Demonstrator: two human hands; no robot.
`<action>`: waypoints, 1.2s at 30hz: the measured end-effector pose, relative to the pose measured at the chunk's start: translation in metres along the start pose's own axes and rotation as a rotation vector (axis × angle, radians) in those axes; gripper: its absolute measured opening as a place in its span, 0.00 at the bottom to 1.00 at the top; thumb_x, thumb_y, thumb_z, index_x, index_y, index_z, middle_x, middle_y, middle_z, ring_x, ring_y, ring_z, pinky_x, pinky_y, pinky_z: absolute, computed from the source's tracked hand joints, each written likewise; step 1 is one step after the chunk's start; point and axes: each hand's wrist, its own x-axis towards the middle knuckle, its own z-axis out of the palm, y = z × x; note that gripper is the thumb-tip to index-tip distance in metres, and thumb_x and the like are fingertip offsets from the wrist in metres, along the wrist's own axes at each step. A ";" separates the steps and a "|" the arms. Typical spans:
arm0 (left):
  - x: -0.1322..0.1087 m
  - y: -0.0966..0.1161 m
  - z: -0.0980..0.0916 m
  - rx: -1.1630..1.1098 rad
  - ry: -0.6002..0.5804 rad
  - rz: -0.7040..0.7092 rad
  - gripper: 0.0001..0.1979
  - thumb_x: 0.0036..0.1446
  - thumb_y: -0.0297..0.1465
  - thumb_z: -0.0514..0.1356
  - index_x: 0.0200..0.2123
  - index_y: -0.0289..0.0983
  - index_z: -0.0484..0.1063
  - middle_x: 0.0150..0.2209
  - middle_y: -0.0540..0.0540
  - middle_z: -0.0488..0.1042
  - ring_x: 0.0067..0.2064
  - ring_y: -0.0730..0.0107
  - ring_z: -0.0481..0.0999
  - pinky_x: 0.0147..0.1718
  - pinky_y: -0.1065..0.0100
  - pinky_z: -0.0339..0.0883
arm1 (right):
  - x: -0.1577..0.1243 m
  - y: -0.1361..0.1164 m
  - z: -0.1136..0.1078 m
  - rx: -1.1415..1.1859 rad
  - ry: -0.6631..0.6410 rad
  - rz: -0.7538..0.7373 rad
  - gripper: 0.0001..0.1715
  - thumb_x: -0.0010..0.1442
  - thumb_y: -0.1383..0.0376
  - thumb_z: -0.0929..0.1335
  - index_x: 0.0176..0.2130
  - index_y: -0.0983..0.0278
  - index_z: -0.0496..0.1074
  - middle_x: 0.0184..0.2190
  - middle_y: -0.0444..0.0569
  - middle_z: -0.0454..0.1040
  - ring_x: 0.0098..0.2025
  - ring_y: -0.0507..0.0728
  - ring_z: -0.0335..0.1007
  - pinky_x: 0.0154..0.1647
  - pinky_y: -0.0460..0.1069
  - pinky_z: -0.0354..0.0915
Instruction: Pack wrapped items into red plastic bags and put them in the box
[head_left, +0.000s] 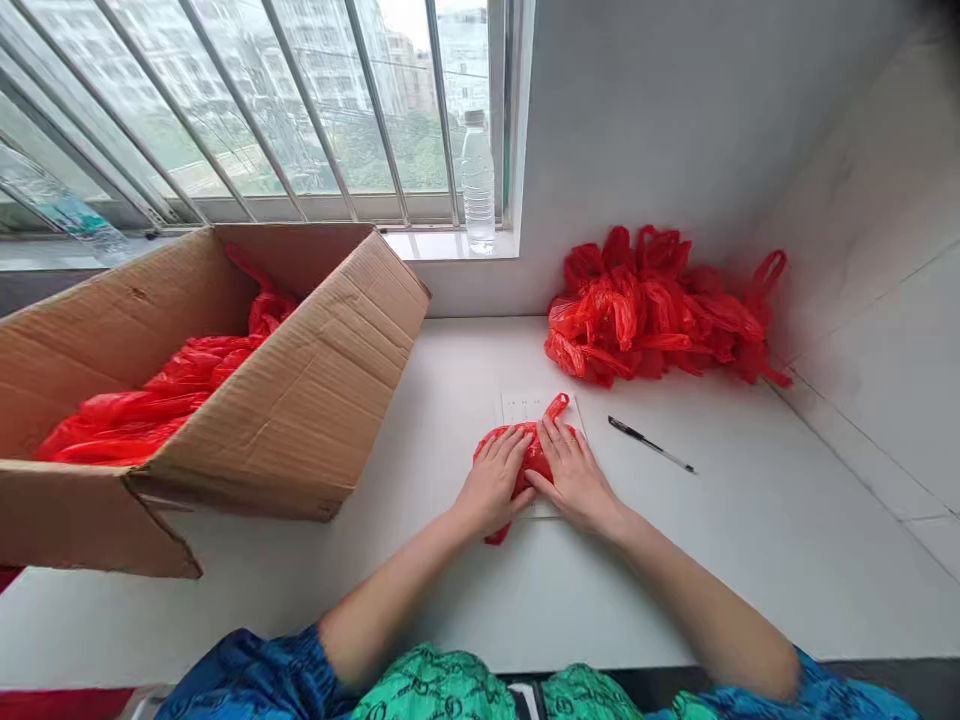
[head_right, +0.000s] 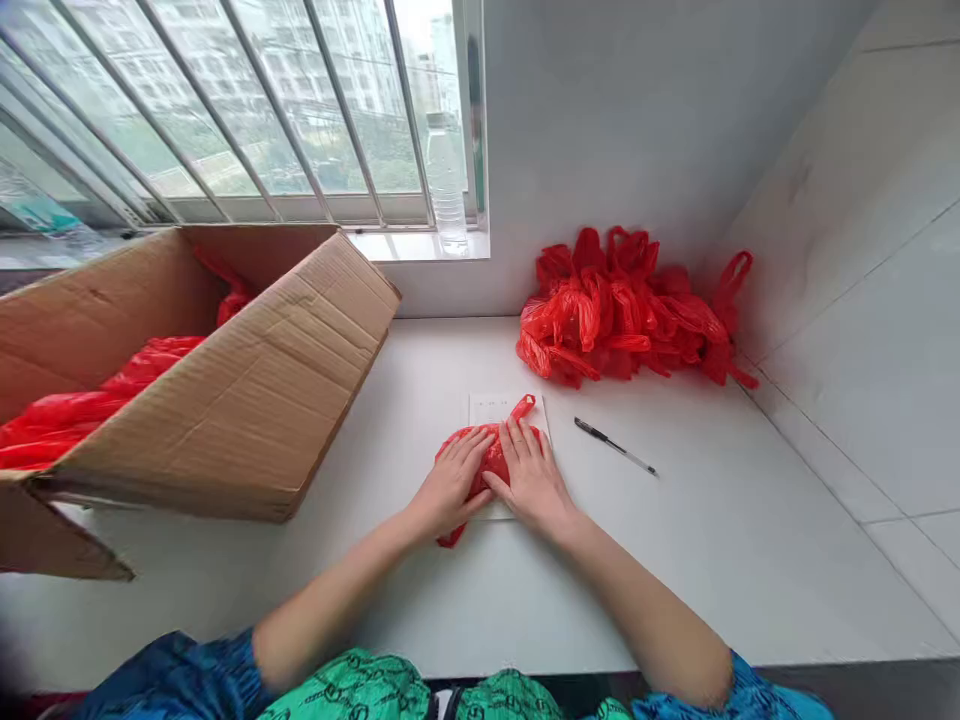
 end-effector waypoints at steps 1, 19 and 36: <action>-0.002 0.004 -0.008 -0.001 0.037 -0.023 0.36 0.60 0.39 0.62 0.67 0.34 0.54 0.69 0.33 0.54 0.70 0.48 0.52 0.66 0.45 0.52 | -0.002 0.003 -0.005 0.069 0.026 -0.006 0.42 0.69 0.47 0.60 0.70 0.69 0.50 0.72 0.55 0.47 0.73 0.65 0.39 0.72 0.65 0.41; -0.059 0.083 -0.160 -0.232 0.403 -0.133 0.11 0.65 0.33 0.57 0.46 0.38 0.75 0.41 0.46 0.78 0.38 0.70 0.76 0.33 0.73 0.69 | -0.020 0.032 -0.040 0.359 0.334 0.045 0.25 0.67 0.43 0.60 0.49 0.54 0.74 0.49 0.47 0.78 0.54 0.66 0.71 0.59 0.66 0.59; -0.136 -0.027 -0.358 -0.027 1.104 -0.346 0.18 0.57 0.41 0.66 0.46 0.35 0.77 0.33 0.50 0.76 0.32 0.77 0.72 0.30 0.74 0.67 | -0.022 0.033 -0.018 0.395 0.327 0.095 0.24 0.65 0.42 0.62 0.45 0.52 0.78 0.42 0.43 0.81 0.53 0.64 0.71 0.44 0.54 0.69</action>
